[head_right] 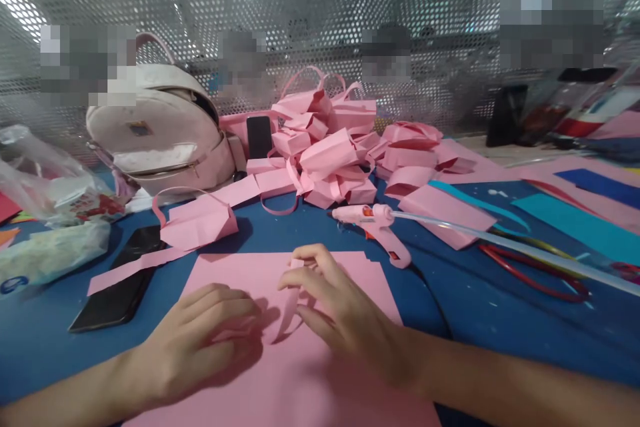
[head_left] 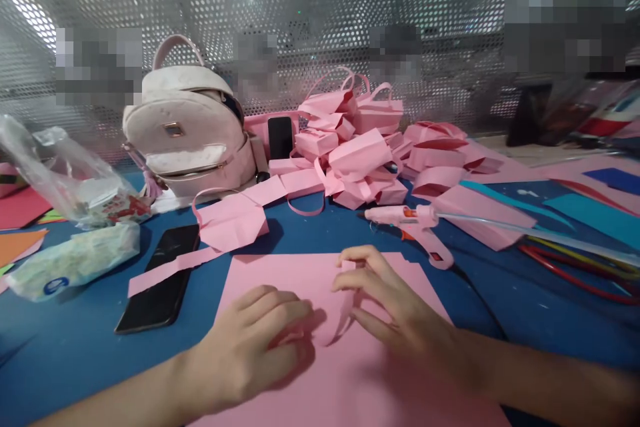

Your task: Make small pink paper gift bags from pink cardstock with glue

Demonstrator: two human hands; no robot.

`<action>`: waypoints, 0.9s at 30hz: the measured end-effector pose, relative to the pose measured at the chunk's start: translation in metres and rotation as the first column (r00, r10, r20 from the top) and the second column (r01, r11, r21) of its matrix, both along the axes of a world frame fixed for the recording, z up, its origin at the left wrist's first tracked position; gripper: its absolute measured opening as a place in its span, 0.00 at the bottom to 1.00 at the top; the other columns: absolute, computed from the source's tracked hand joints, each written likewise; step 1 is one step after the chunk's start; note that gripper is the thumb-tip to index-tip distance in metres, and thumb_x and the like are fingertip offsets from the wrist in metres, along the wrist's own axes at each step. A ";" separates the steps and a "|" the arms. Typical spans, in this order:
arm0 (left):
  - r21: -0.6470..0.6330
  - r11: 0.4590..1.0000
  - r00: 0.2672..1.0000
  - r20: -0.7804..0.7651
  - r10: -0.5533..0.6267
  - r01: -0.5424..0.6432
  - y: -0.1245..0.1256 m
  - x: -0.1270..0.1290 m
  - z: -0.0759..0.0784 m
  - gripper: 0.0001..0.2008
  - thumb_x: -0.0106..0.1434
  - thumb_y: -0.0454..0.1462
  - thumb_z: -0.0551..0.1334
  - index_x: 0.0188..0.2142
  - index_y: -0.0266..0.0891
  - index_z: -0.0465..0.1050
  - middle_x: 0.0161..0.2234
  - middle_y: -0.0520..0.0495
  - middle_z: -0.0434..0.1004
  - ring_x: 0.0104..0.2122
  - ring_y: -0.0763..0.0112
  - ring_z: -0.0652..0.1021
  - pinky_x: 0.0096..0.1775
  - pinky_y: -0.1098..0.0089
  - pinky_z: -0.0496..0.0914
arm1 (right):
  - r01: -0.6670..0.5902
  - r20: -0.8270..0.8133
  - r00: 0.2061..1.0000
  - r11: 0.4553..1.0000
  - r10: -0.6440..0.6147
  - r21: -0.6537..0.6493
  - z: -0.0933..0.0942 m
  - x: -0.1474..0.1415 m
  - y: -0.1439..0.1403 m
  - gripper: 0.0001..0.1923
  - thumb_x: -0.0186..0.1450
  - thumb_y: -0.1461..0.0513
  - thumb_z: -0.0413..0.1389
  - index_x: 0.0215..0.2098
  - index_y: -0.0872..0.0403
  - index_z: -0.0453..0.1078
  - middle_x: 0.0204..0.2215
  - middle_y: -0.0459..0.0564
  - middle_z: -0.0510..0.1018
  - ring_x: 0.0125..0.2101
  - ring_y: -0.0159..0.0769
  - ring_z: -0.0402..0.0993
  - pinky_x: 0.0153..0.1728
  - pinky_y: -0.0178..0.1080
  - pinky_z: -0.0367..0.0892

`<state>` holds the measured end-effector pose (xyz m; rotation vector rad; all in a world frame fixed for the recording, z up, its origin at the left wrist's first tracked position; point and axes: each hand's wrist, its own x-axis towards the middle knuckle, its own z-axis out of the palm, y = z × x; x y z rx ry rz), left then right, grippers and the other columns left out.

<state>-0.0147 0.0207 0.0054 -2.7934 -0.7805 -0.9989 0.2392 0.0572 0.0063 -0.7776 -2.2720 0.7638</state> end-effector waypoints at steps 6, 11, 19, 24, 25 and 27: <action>-0.096 0.988 0.989 -0.077 -0.126 0.119 0.002 -0.002 0.009 0.11 0.74 0.30 0.55 0.47 0.35 0.76 0.49 0.46 0.83 0.45 0.66 0.81 0.53 0.65 0.71 | -0.215 -0.047 0.976 0.902 0.213 -0.373 0.007 0.001 0.004 0.11 0.72 0.67 0.46 0.42 0.51 0.69 0.34 0.46 0.75 0.31 0.32 0.72 0.34 0.35 0.66; -0.155 0.984 0.991 -0.088 -0.101 0.087 0.005 -0.005 0.008 0.13 0.73 0.30 0.54 0.53 0.33 0.73 0.49 0.43 0.83 0.46 0.65 0.81 0.54 0.64 0.71 | -0.341 -0.139 0.939 0.798 0.314 -0.498 0.005 0.002 0.009 0.14 0.72 0.64 0.47 0.38 0.54 0.76 0.33 0.50 0.78 0.29 0.33 0.72 0.32 0.36 0.67; -0.234 0.964 0.986 -0.080 -0.149 0.127 0.004 -0.010 0.003 0.15 0.75 0.32 0.52 0.57 0.35 0.69 0.47 0.39 0.81 0.45 0.64 0.80 0.48 0.67 0.73 | -0.273 -0.133 0.961 0.747 0.243 -0.606 0.007 0.001 0.009 0.17 0.76 0.55 0.45 0.46 0.55 0.73 0.29 0.48 0.73 0.29 0.32 0.69 0.33 0.37 0.65; -0.232 0.961 0.982 -0.073 -0.174 0.153 0.002 -0.009 0.004 0.13 0.75 0.33 0.54 0.55 0.38 0.71 0.39 0.45 0.82 0.36 0.67 0.80 0.39 0.70 0.73 | -0.296 -0.218 0.955 0.683 0.201 -0.668 0.008 0.000 0.005 0.27 0.74 0.43 0.45 0.58 0.54 0.61 0.28 0.44 0.65 0.27 0.32 0.64 0.32 0.37 0.65; -0.213 0.965 0.983 -0.067 -0.171 0.153 0.001 -0.008 0.003 0.13 0.74 0.33 0.54 0.54 0.38 0.72 0.37 0.45 0.82 0.33 0.67 0.80 0.36 0.69 0.72 | -0.306 -0.225 0.952 0.684 0.208 -0.662 0.008 -0.001 0.005 0.28 0.74 0.43 0.44 0.58 0.54 0.61 0.29 0.44 0.65 0.27 0.32 0.63 0.32 0.37 0.65; -0.172 0.977 0.987 -0.067 -0.143 0.130 0.001 -0.009 0.001 0.15 0.75 0.32 0.52 0.57 0.38 0.69 0.36 0.45 0.82 0.32 0.66 0.79 0.35 0.67 0.72 | -0.307 -0.214 0.952 0.689 0.220 -0.656 0.008 -0.001 0.005 0.26 0.75 0.44 0.43 0.58 0.55 0.60 0.28 0.44 0.65 0.28 0.32 0.62 0.32 0.37 0.64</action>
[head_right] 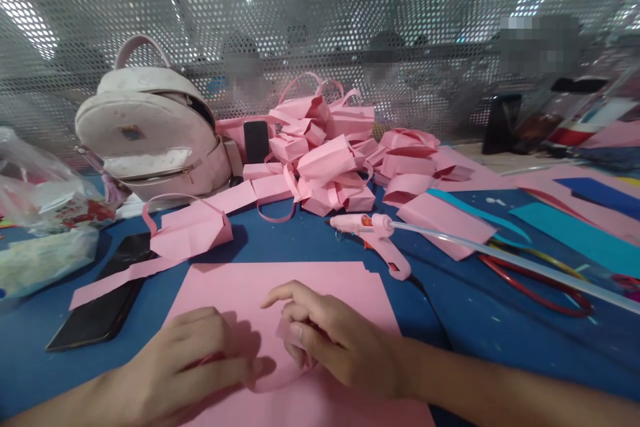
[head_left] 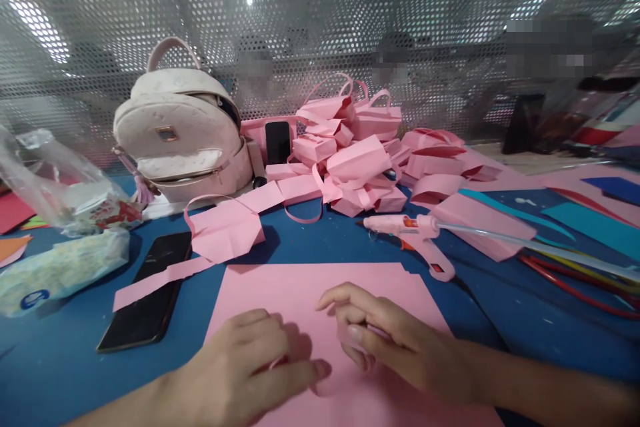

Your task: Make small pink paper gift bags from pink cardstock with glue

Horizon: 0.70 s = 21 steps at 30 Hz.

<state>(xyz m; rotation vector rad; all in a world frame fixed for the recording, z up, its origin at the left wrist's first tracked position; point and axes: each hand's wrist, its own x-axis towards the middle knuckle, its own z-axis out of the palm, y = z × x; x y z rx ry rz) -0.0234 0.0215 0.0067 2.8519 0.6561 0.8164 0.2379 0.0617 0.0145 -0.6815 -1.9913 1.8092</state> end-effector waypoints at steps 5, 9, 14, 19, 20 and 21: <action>-0.112 0.980 0.968 0.174 0.182 -0.164 -0.003 -0.001 -0.006 0.23 0.75 0.37 0.55 0.66 0.39 0.53 0.33 0.49 0.82 0.27 0.71 0.78 0.34 0.71 0.73 | 0.031 0.043 0.999 0.999 -0.030 -0.019 0.001 -0.002 0.000 0.18 0.77 0.50 0.43 0.54 0.54 0.61 0.27 0.43 0.65 0.28 0.32 0.62 0.32 0.36 0.61; -0.362 0.901 0.894 0.281 0.350 -0.239 -0.001 -0.002 -0.006 0.14 0.70 0.41 0.63 0.55 0.45 0.69 0.29 0.54 0.79 0.25 0.74 0.77 0.31 0.75 0.72 | 0.055 0.030 0.998 0.998 -0.054 -0.028 -0.002 -0.002 0.000 0.17 0.76 0.50 0.44 0.52 0.53 0.61 0.28 0.43 0.66 0.29 0.33 0.63 0.33 0.37 0.62; -0.670 0.740 0.820 0.387 0.422 -0.065 0.010 -0.003 -0.003 0.06 0.65 0.36 0.68 0.30 0.40 0.77 0.30 0.50 0.81 0.30 0.73 0.79 0.32 0.76 0.72 | 0.069 0.045 0.997 0.998 -0.069 -0.003 -0.006 0.000 0.002 0.14 0.76 0.51 0.44 0.49 0.52 0.61 0.29 0.45 0.69 0.30 0.34 0.64 0.36 0.39 0.62; -0.764 0.609 0.744 0.532 0.403 0.216 0.014 -0.006 -0.005 0.03 0.62 0.34 0.71 0.32 0.39 0.79 0.33 0.47 0.82 0.36 0.68 0.82 0.36 0.73 0.75 | 0.226 0.069 0.971 0.972 -0.230 0.056 -0.011 -0.001 0.005 0.10 0.76 0.56 0.44 0.45 0.51 0.62 0.27 0.42 0.64 0.29 0.33 0.61 0.35 0.38 0.60; -0.782 0.559 0.734 0.546 0.403 0.275 0.013 -0.006 -0.007 0.04 0.61 0.34 0.72 0.37 0.41 0.80 0.31 0.49 0.83 0.33 0.70 0.83 0.36 0.74 0.76 | 0.249 0.072 0.965 0.966 -0.253 0.069 -0.013 -0.001 0.006 0.10 0.76 0.57 0.43 0.44 0.51 0.63 0.27 0.42 0.63 0.29 0.33 0.60 0.35 0.38 0.59; -0.798 0.511 0.731 0.551 0.403 0.319 0.013 -0.007 -0.007 0.10 0.60 0.34 0.73 0.42 0.43 0.80 0.30 0.51 0.83 0.30 0.71 0.83 0.35 0.75 0.76 | 0.263 0.077 0.960 0.961 -0.269 0.082 -0.014 -0.001 0.007 0.10 0.76 0.58 0.42 0.44 0.51 0.63 0.28 0.42 0.63 0.29 0.33 0.60 0.35 0.37 0.59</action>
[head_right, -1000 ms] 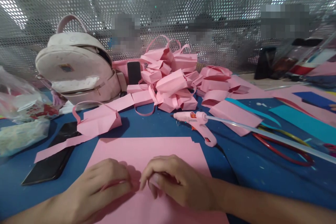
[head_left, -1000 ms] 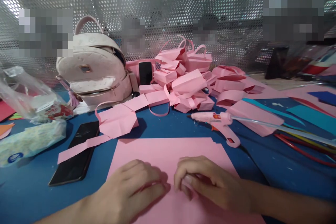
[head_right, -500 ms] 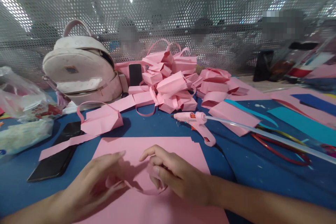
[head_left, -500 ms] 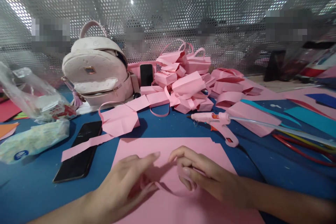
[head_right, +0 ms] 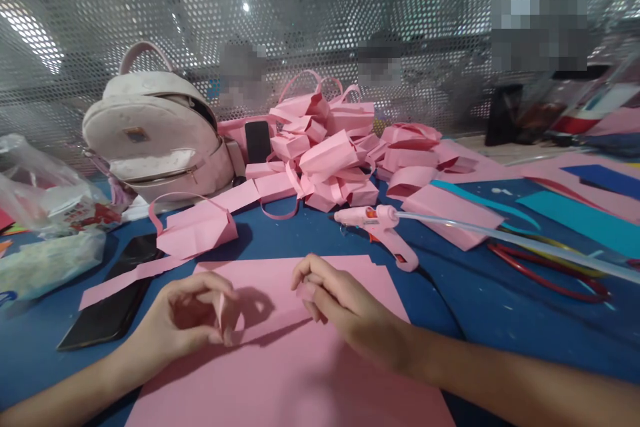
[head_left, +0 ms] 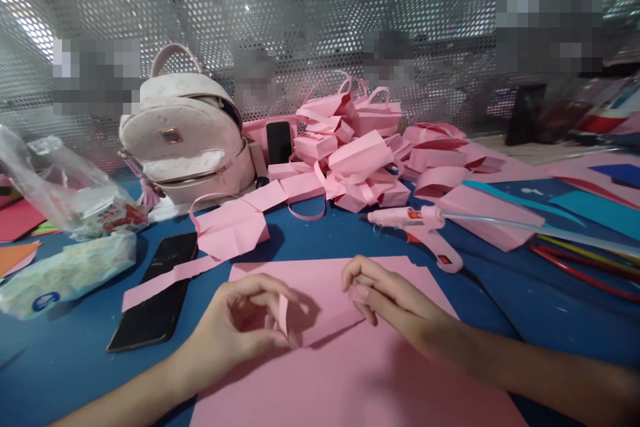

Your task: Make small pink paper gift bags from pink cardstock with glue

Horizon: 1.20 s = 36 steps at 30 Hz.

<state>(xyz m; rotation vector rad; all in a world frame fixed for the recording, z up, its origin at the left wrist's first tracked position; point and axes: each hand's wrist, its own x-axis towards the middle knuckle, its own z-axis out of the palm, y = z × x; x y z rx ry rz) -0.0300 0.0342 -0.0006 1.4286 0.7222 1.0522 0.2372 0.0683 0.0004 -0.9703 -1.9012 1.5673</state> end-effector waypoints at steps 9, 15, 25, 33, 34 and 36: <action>0.276 0.961 0.897 -0.422 0.134 -0.014 -0.008 0.006 0.002 0.16 0.72 0.33 0.57 0.49 0.52 0.80 0.38 0.51 0.84 0.35 0.73 0.82 0.38 0.77 0.74 | -0.059 0.088 0.995 0.994 0.051 0.088 0.003 0.000 0.001 0.11 0.73 0.62 0.44 0.42 0.51 0.69 0.35 0.46 0.71 0.33 0.34 0.67 0.37 0.37 0.63; 0.255 0.966 0.769 -0.624 0.140 0.031 -0.014 0.009 0.000 0.17 0.72 0.34 0.57 0.56 0.54 0.71 0.44 0.54 0.80 0.40 0.74 0.79 0.44 0.75 0.72 | -0.048 0.158 0.987 0.992 0.029 0.116 0.007 -0.003 -0.001 0.13 0.68 0.69 0.47 0.47 0.50 0.66 0.32 0.43 0.72 0.31 0.32 0.65 0.34 0.34 0.62; 0.441 0.895 0.724 -0.640 0.258 0.071 -0.014 0.011 -0.006 0.05 0.71 0.36 0.59 0.36 0.41 0.69 0.36 0.50 0.69 0.32 0.73 0.75 0.36 0.73 0.71 | -0.098 0.169 0.985 0.921 0.035 0.377 0.000 -0.003 -0.002 0.15 0.67 0.73 0.46 0.45 0.51 0.66 0.43 0.47 0.73 0.45 0.34 0.69 0.48 0.37 0.63; 0.500 0.858 0.790 -0.571 0.223 0.119 -0.014 0.007 -0.007 0.09 0.70 0.28 0.60 0.45 0.43 0.73 0.41 0.50 0.73 0.41 0.75 0.79 0.44 0.78 0.72 | -0.120 0.184 0.982 0.895 0.044 0.429 0.000 -0.002 0.001 0.12 0.68 0.73 0.51 0.42 0.51 0.67 0.41 0.46 0.72 0.45 0.34 0.68 0.48 0.36 0.62; 0.518 0.848 0.796 -0.559 0.233 0.115 -0.014 0.007 -0.007 0.10 0.70 0.27 0.59 0.45 0.42 0.73 0.41 0.49 0.74 0.41 0.75 0.79 0.44 0.79 0.72 | -0.117 0.182 0.982 0.895 0.041 0.431 0.001 -0.002 0.001 0.11 0.68 0.73 0.52 0.41 0.51 0.67 0.40 0.46 0.72 0.44 0.34 0.68 0.48 0.36 0.63; 0.557 0.823 0.796 -0.546 0.261 0.112 -0.014 0.008 -0.009 0.09 0.70 0.27 0.59 0.44 0.41 0.73 0.41 0.48 0.74 0.42 0.75 0.80 0.44 0.79 0.72 | -0.117 0.181 0.983 0.894 0.041 0.432 0.001 -0.002 0.001 0.10 0.68 0.73 0.53 0.40 0.52 0.67 0.39 0.46 0.72 0.44 0.34 0.68 0.47 0.36 0.63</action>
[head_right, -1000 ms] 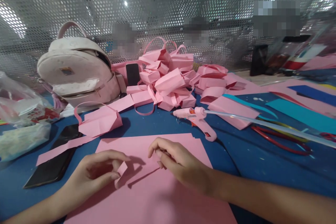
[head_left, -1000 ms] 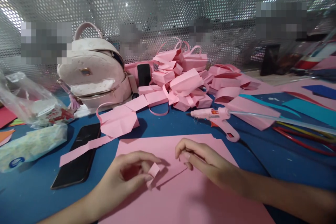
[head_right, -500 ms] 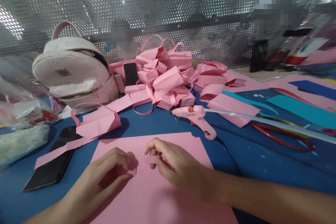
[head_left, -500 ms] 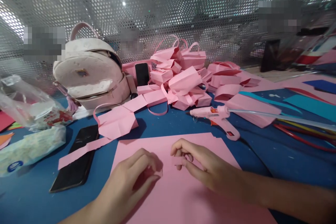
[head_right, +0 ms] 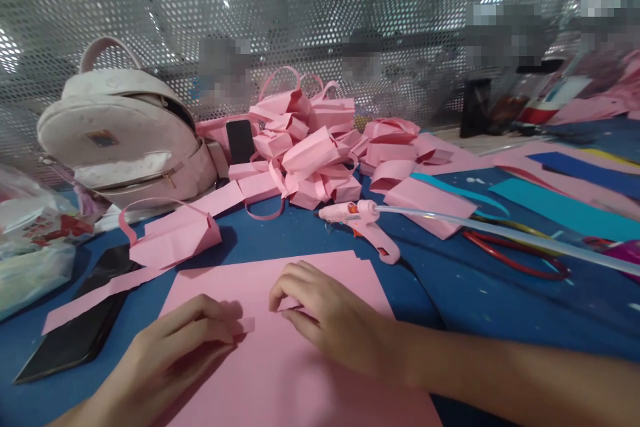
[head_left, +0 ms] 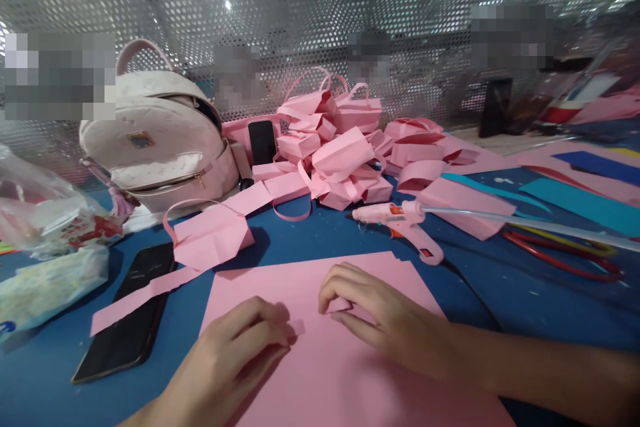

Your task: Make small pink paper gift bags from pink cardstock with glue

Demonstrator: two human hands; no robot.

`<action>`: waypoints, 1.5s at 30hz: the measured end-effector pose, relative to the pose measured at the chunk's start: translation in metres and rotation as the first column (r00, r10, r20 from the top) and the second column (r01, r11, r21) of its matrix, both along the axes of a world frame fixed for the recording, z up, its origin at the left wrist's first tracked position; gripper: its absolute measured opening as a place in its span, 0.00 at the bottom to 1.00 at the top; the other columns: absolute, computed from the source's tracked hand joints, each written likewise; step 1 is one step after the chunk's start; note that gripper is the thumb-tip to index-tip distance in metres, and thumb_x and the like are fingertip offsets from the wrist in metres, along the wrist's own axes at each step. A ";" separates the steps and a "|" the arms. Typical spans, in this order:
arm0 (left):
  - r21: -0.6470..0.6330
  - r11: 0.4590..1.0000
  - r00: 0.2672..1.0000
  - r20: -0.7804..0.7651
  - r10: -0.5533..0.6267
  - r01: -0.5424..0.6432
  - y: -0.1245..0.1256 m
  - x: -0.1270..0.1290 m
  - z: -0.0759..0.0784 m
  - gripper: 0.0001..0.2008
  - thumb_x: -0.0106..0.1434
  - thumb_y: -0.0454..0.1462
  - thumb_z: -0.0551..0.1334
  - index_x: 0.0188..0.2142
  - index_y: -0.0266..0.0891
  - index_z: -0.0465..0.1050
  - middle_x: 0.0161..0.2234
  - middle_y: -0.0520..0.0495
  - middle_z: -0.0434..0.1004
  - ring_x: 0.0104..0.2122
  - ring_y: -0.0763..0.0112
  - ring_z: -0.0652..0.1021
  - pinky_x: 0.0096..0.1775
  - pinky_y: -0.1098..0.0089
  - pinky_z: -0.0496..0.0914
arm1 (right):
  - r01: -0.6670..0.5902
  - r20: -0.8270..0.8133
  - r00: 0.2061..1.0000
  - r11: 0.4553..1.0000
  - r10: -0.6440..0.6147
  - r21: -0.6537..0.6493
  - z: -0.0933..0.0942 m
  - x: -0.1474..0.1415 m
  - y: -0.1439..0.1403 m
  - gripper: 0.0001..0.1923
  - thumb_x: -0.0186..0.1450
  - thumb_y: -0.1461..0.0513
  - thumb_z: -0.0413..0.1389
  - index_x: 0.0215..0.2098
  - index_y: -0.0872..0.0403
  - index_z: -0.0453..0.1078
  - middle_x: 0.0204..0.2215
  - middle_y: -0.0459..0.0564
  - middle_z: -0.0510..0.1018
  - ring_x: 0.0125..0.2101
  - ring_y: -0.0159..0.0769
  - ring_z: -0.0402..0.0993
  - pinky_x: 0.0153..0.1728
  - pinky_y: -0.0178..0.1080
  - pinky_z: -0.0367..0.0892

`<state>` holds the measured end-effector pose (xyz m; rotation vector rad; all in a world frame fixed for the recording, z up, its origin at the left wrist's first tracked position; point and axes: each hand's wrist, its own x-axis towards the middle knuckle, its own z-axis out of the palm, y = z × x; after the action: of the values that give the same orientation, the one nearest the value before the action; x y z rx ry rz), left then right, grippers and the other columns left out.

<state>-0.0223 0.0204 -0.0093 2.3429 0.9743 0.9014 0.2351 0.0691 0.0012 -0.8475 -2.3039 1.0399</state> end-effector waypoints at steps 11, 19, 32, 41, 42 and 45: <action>0.259 0.965 0.987 -0.163 0.011 0.032 0.005 -0.003 0.003 0.08 0.70 0.29 0.60 0.46 0.39 0.76 0.43 0.45 0.80 0.40 0.68 0.79 0.42 0.71 0.75 | -0.091 0.011 0.996 0.990 0.090 0.112 -0.002 0.006 0.006 0.06 0.70 0.69 0.55 0.43 0.55 0.72 0.41 0.50 0.77 0.44 0.36 0.71 0.46 0.36 0.65; 0.178 0.983 0.993 -0.107 0.055 -0.036 0.001 -0.006 -0.002 0.10 0.72 0.30 0.59 0.48 0.43 0.76 0.48 0.44 0.74 0.48 0.70 0.78 0.46 0.76 0.74 | -0.168 -0.060 0.983 0.980 0.175 0.104 0.000 0.009 0.004 0.16 0.71 0.68 0.54 0.55 0.52 0.74 0.47 0.53 0.77 0.46 0.35 0.74 0.48 0.35 0.67; 0.207 0.978 0.999 -0.037 0.024 -0.016 0.003 -0.003 0.009 0.09 0.75 0.33 0.56 0.44 0.38 0.75 0.39 0.45 0.76 0.43 0.72 0.80 0.43 0.78 0.75 | -0.066 -0.077 0.995 0.997 0.070 0.050 -0.007 0.010 0.010 0.17 0.70 0.66 0.57 0.55 0.49 0.76 0.49 0.51 0.79 0.50 0.37 0.74 0.54 0.39 0.68; 0.146 0.989 0.999 0.008 -0.035 0.033 0.001 -0.002 0.008 0.09 0.70 0.29 0.61 0.48 0.37 0.75 0.42 0.44 0.78 0.45 0.70 0.80 0.46 0.75 0.76 | -0.077 -0.156 0.986 0.989 0.057 -0.126 -0.008 0.009 0.010 0.15 0.71 0.66 0.55 0.50 0.50 0.79 0.44 0.51 0.82 0.43 0.34 0.77 0.47 0.35 0.71; 0.146 0.988 0.999 0.000 -0.045 0.045 0.001 -0.002 0.008 0.10 0.70 0.28 0.61 0.49 0.37 0.75 0.42 0.43 0.79 0.46 0.70 0.80 0.47 0.74 0.76 | -0.084 -0.158 0.985 0.988 0.063 -0.128 -0.008 0.009 0.010 0.16 0.71 0.68 0.54 0.51 0.50 0.79 0.44 0.51 0.82 0.42 0.33 0.78 0.45 0.34 0.71; 0.149 0.985 0.996 -0.023 -0.086 0.088 0.002 -0.003 0.006 0.11 0.71 0.28 0.61 0.50 0.36 0.74 0.42 0.43 0.80 0.46 0.69 0.80 0.48 0.72 0.76 | -0.089 -0.163 0.984 0.987 0.067 -0.131 -0.007 0.010 0.010 0.18 0.70 0.70 0.51 0.51 0.51 0.79 0.45 0.51 0.81 0.43 0.33 0.77 0.44 0.34 0.72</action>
<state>-0.0253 0.0221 -0.0029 2.5010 0.8288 0.9524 0.2447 0.0790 -0.0058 -0.7036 -2.1670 1.2662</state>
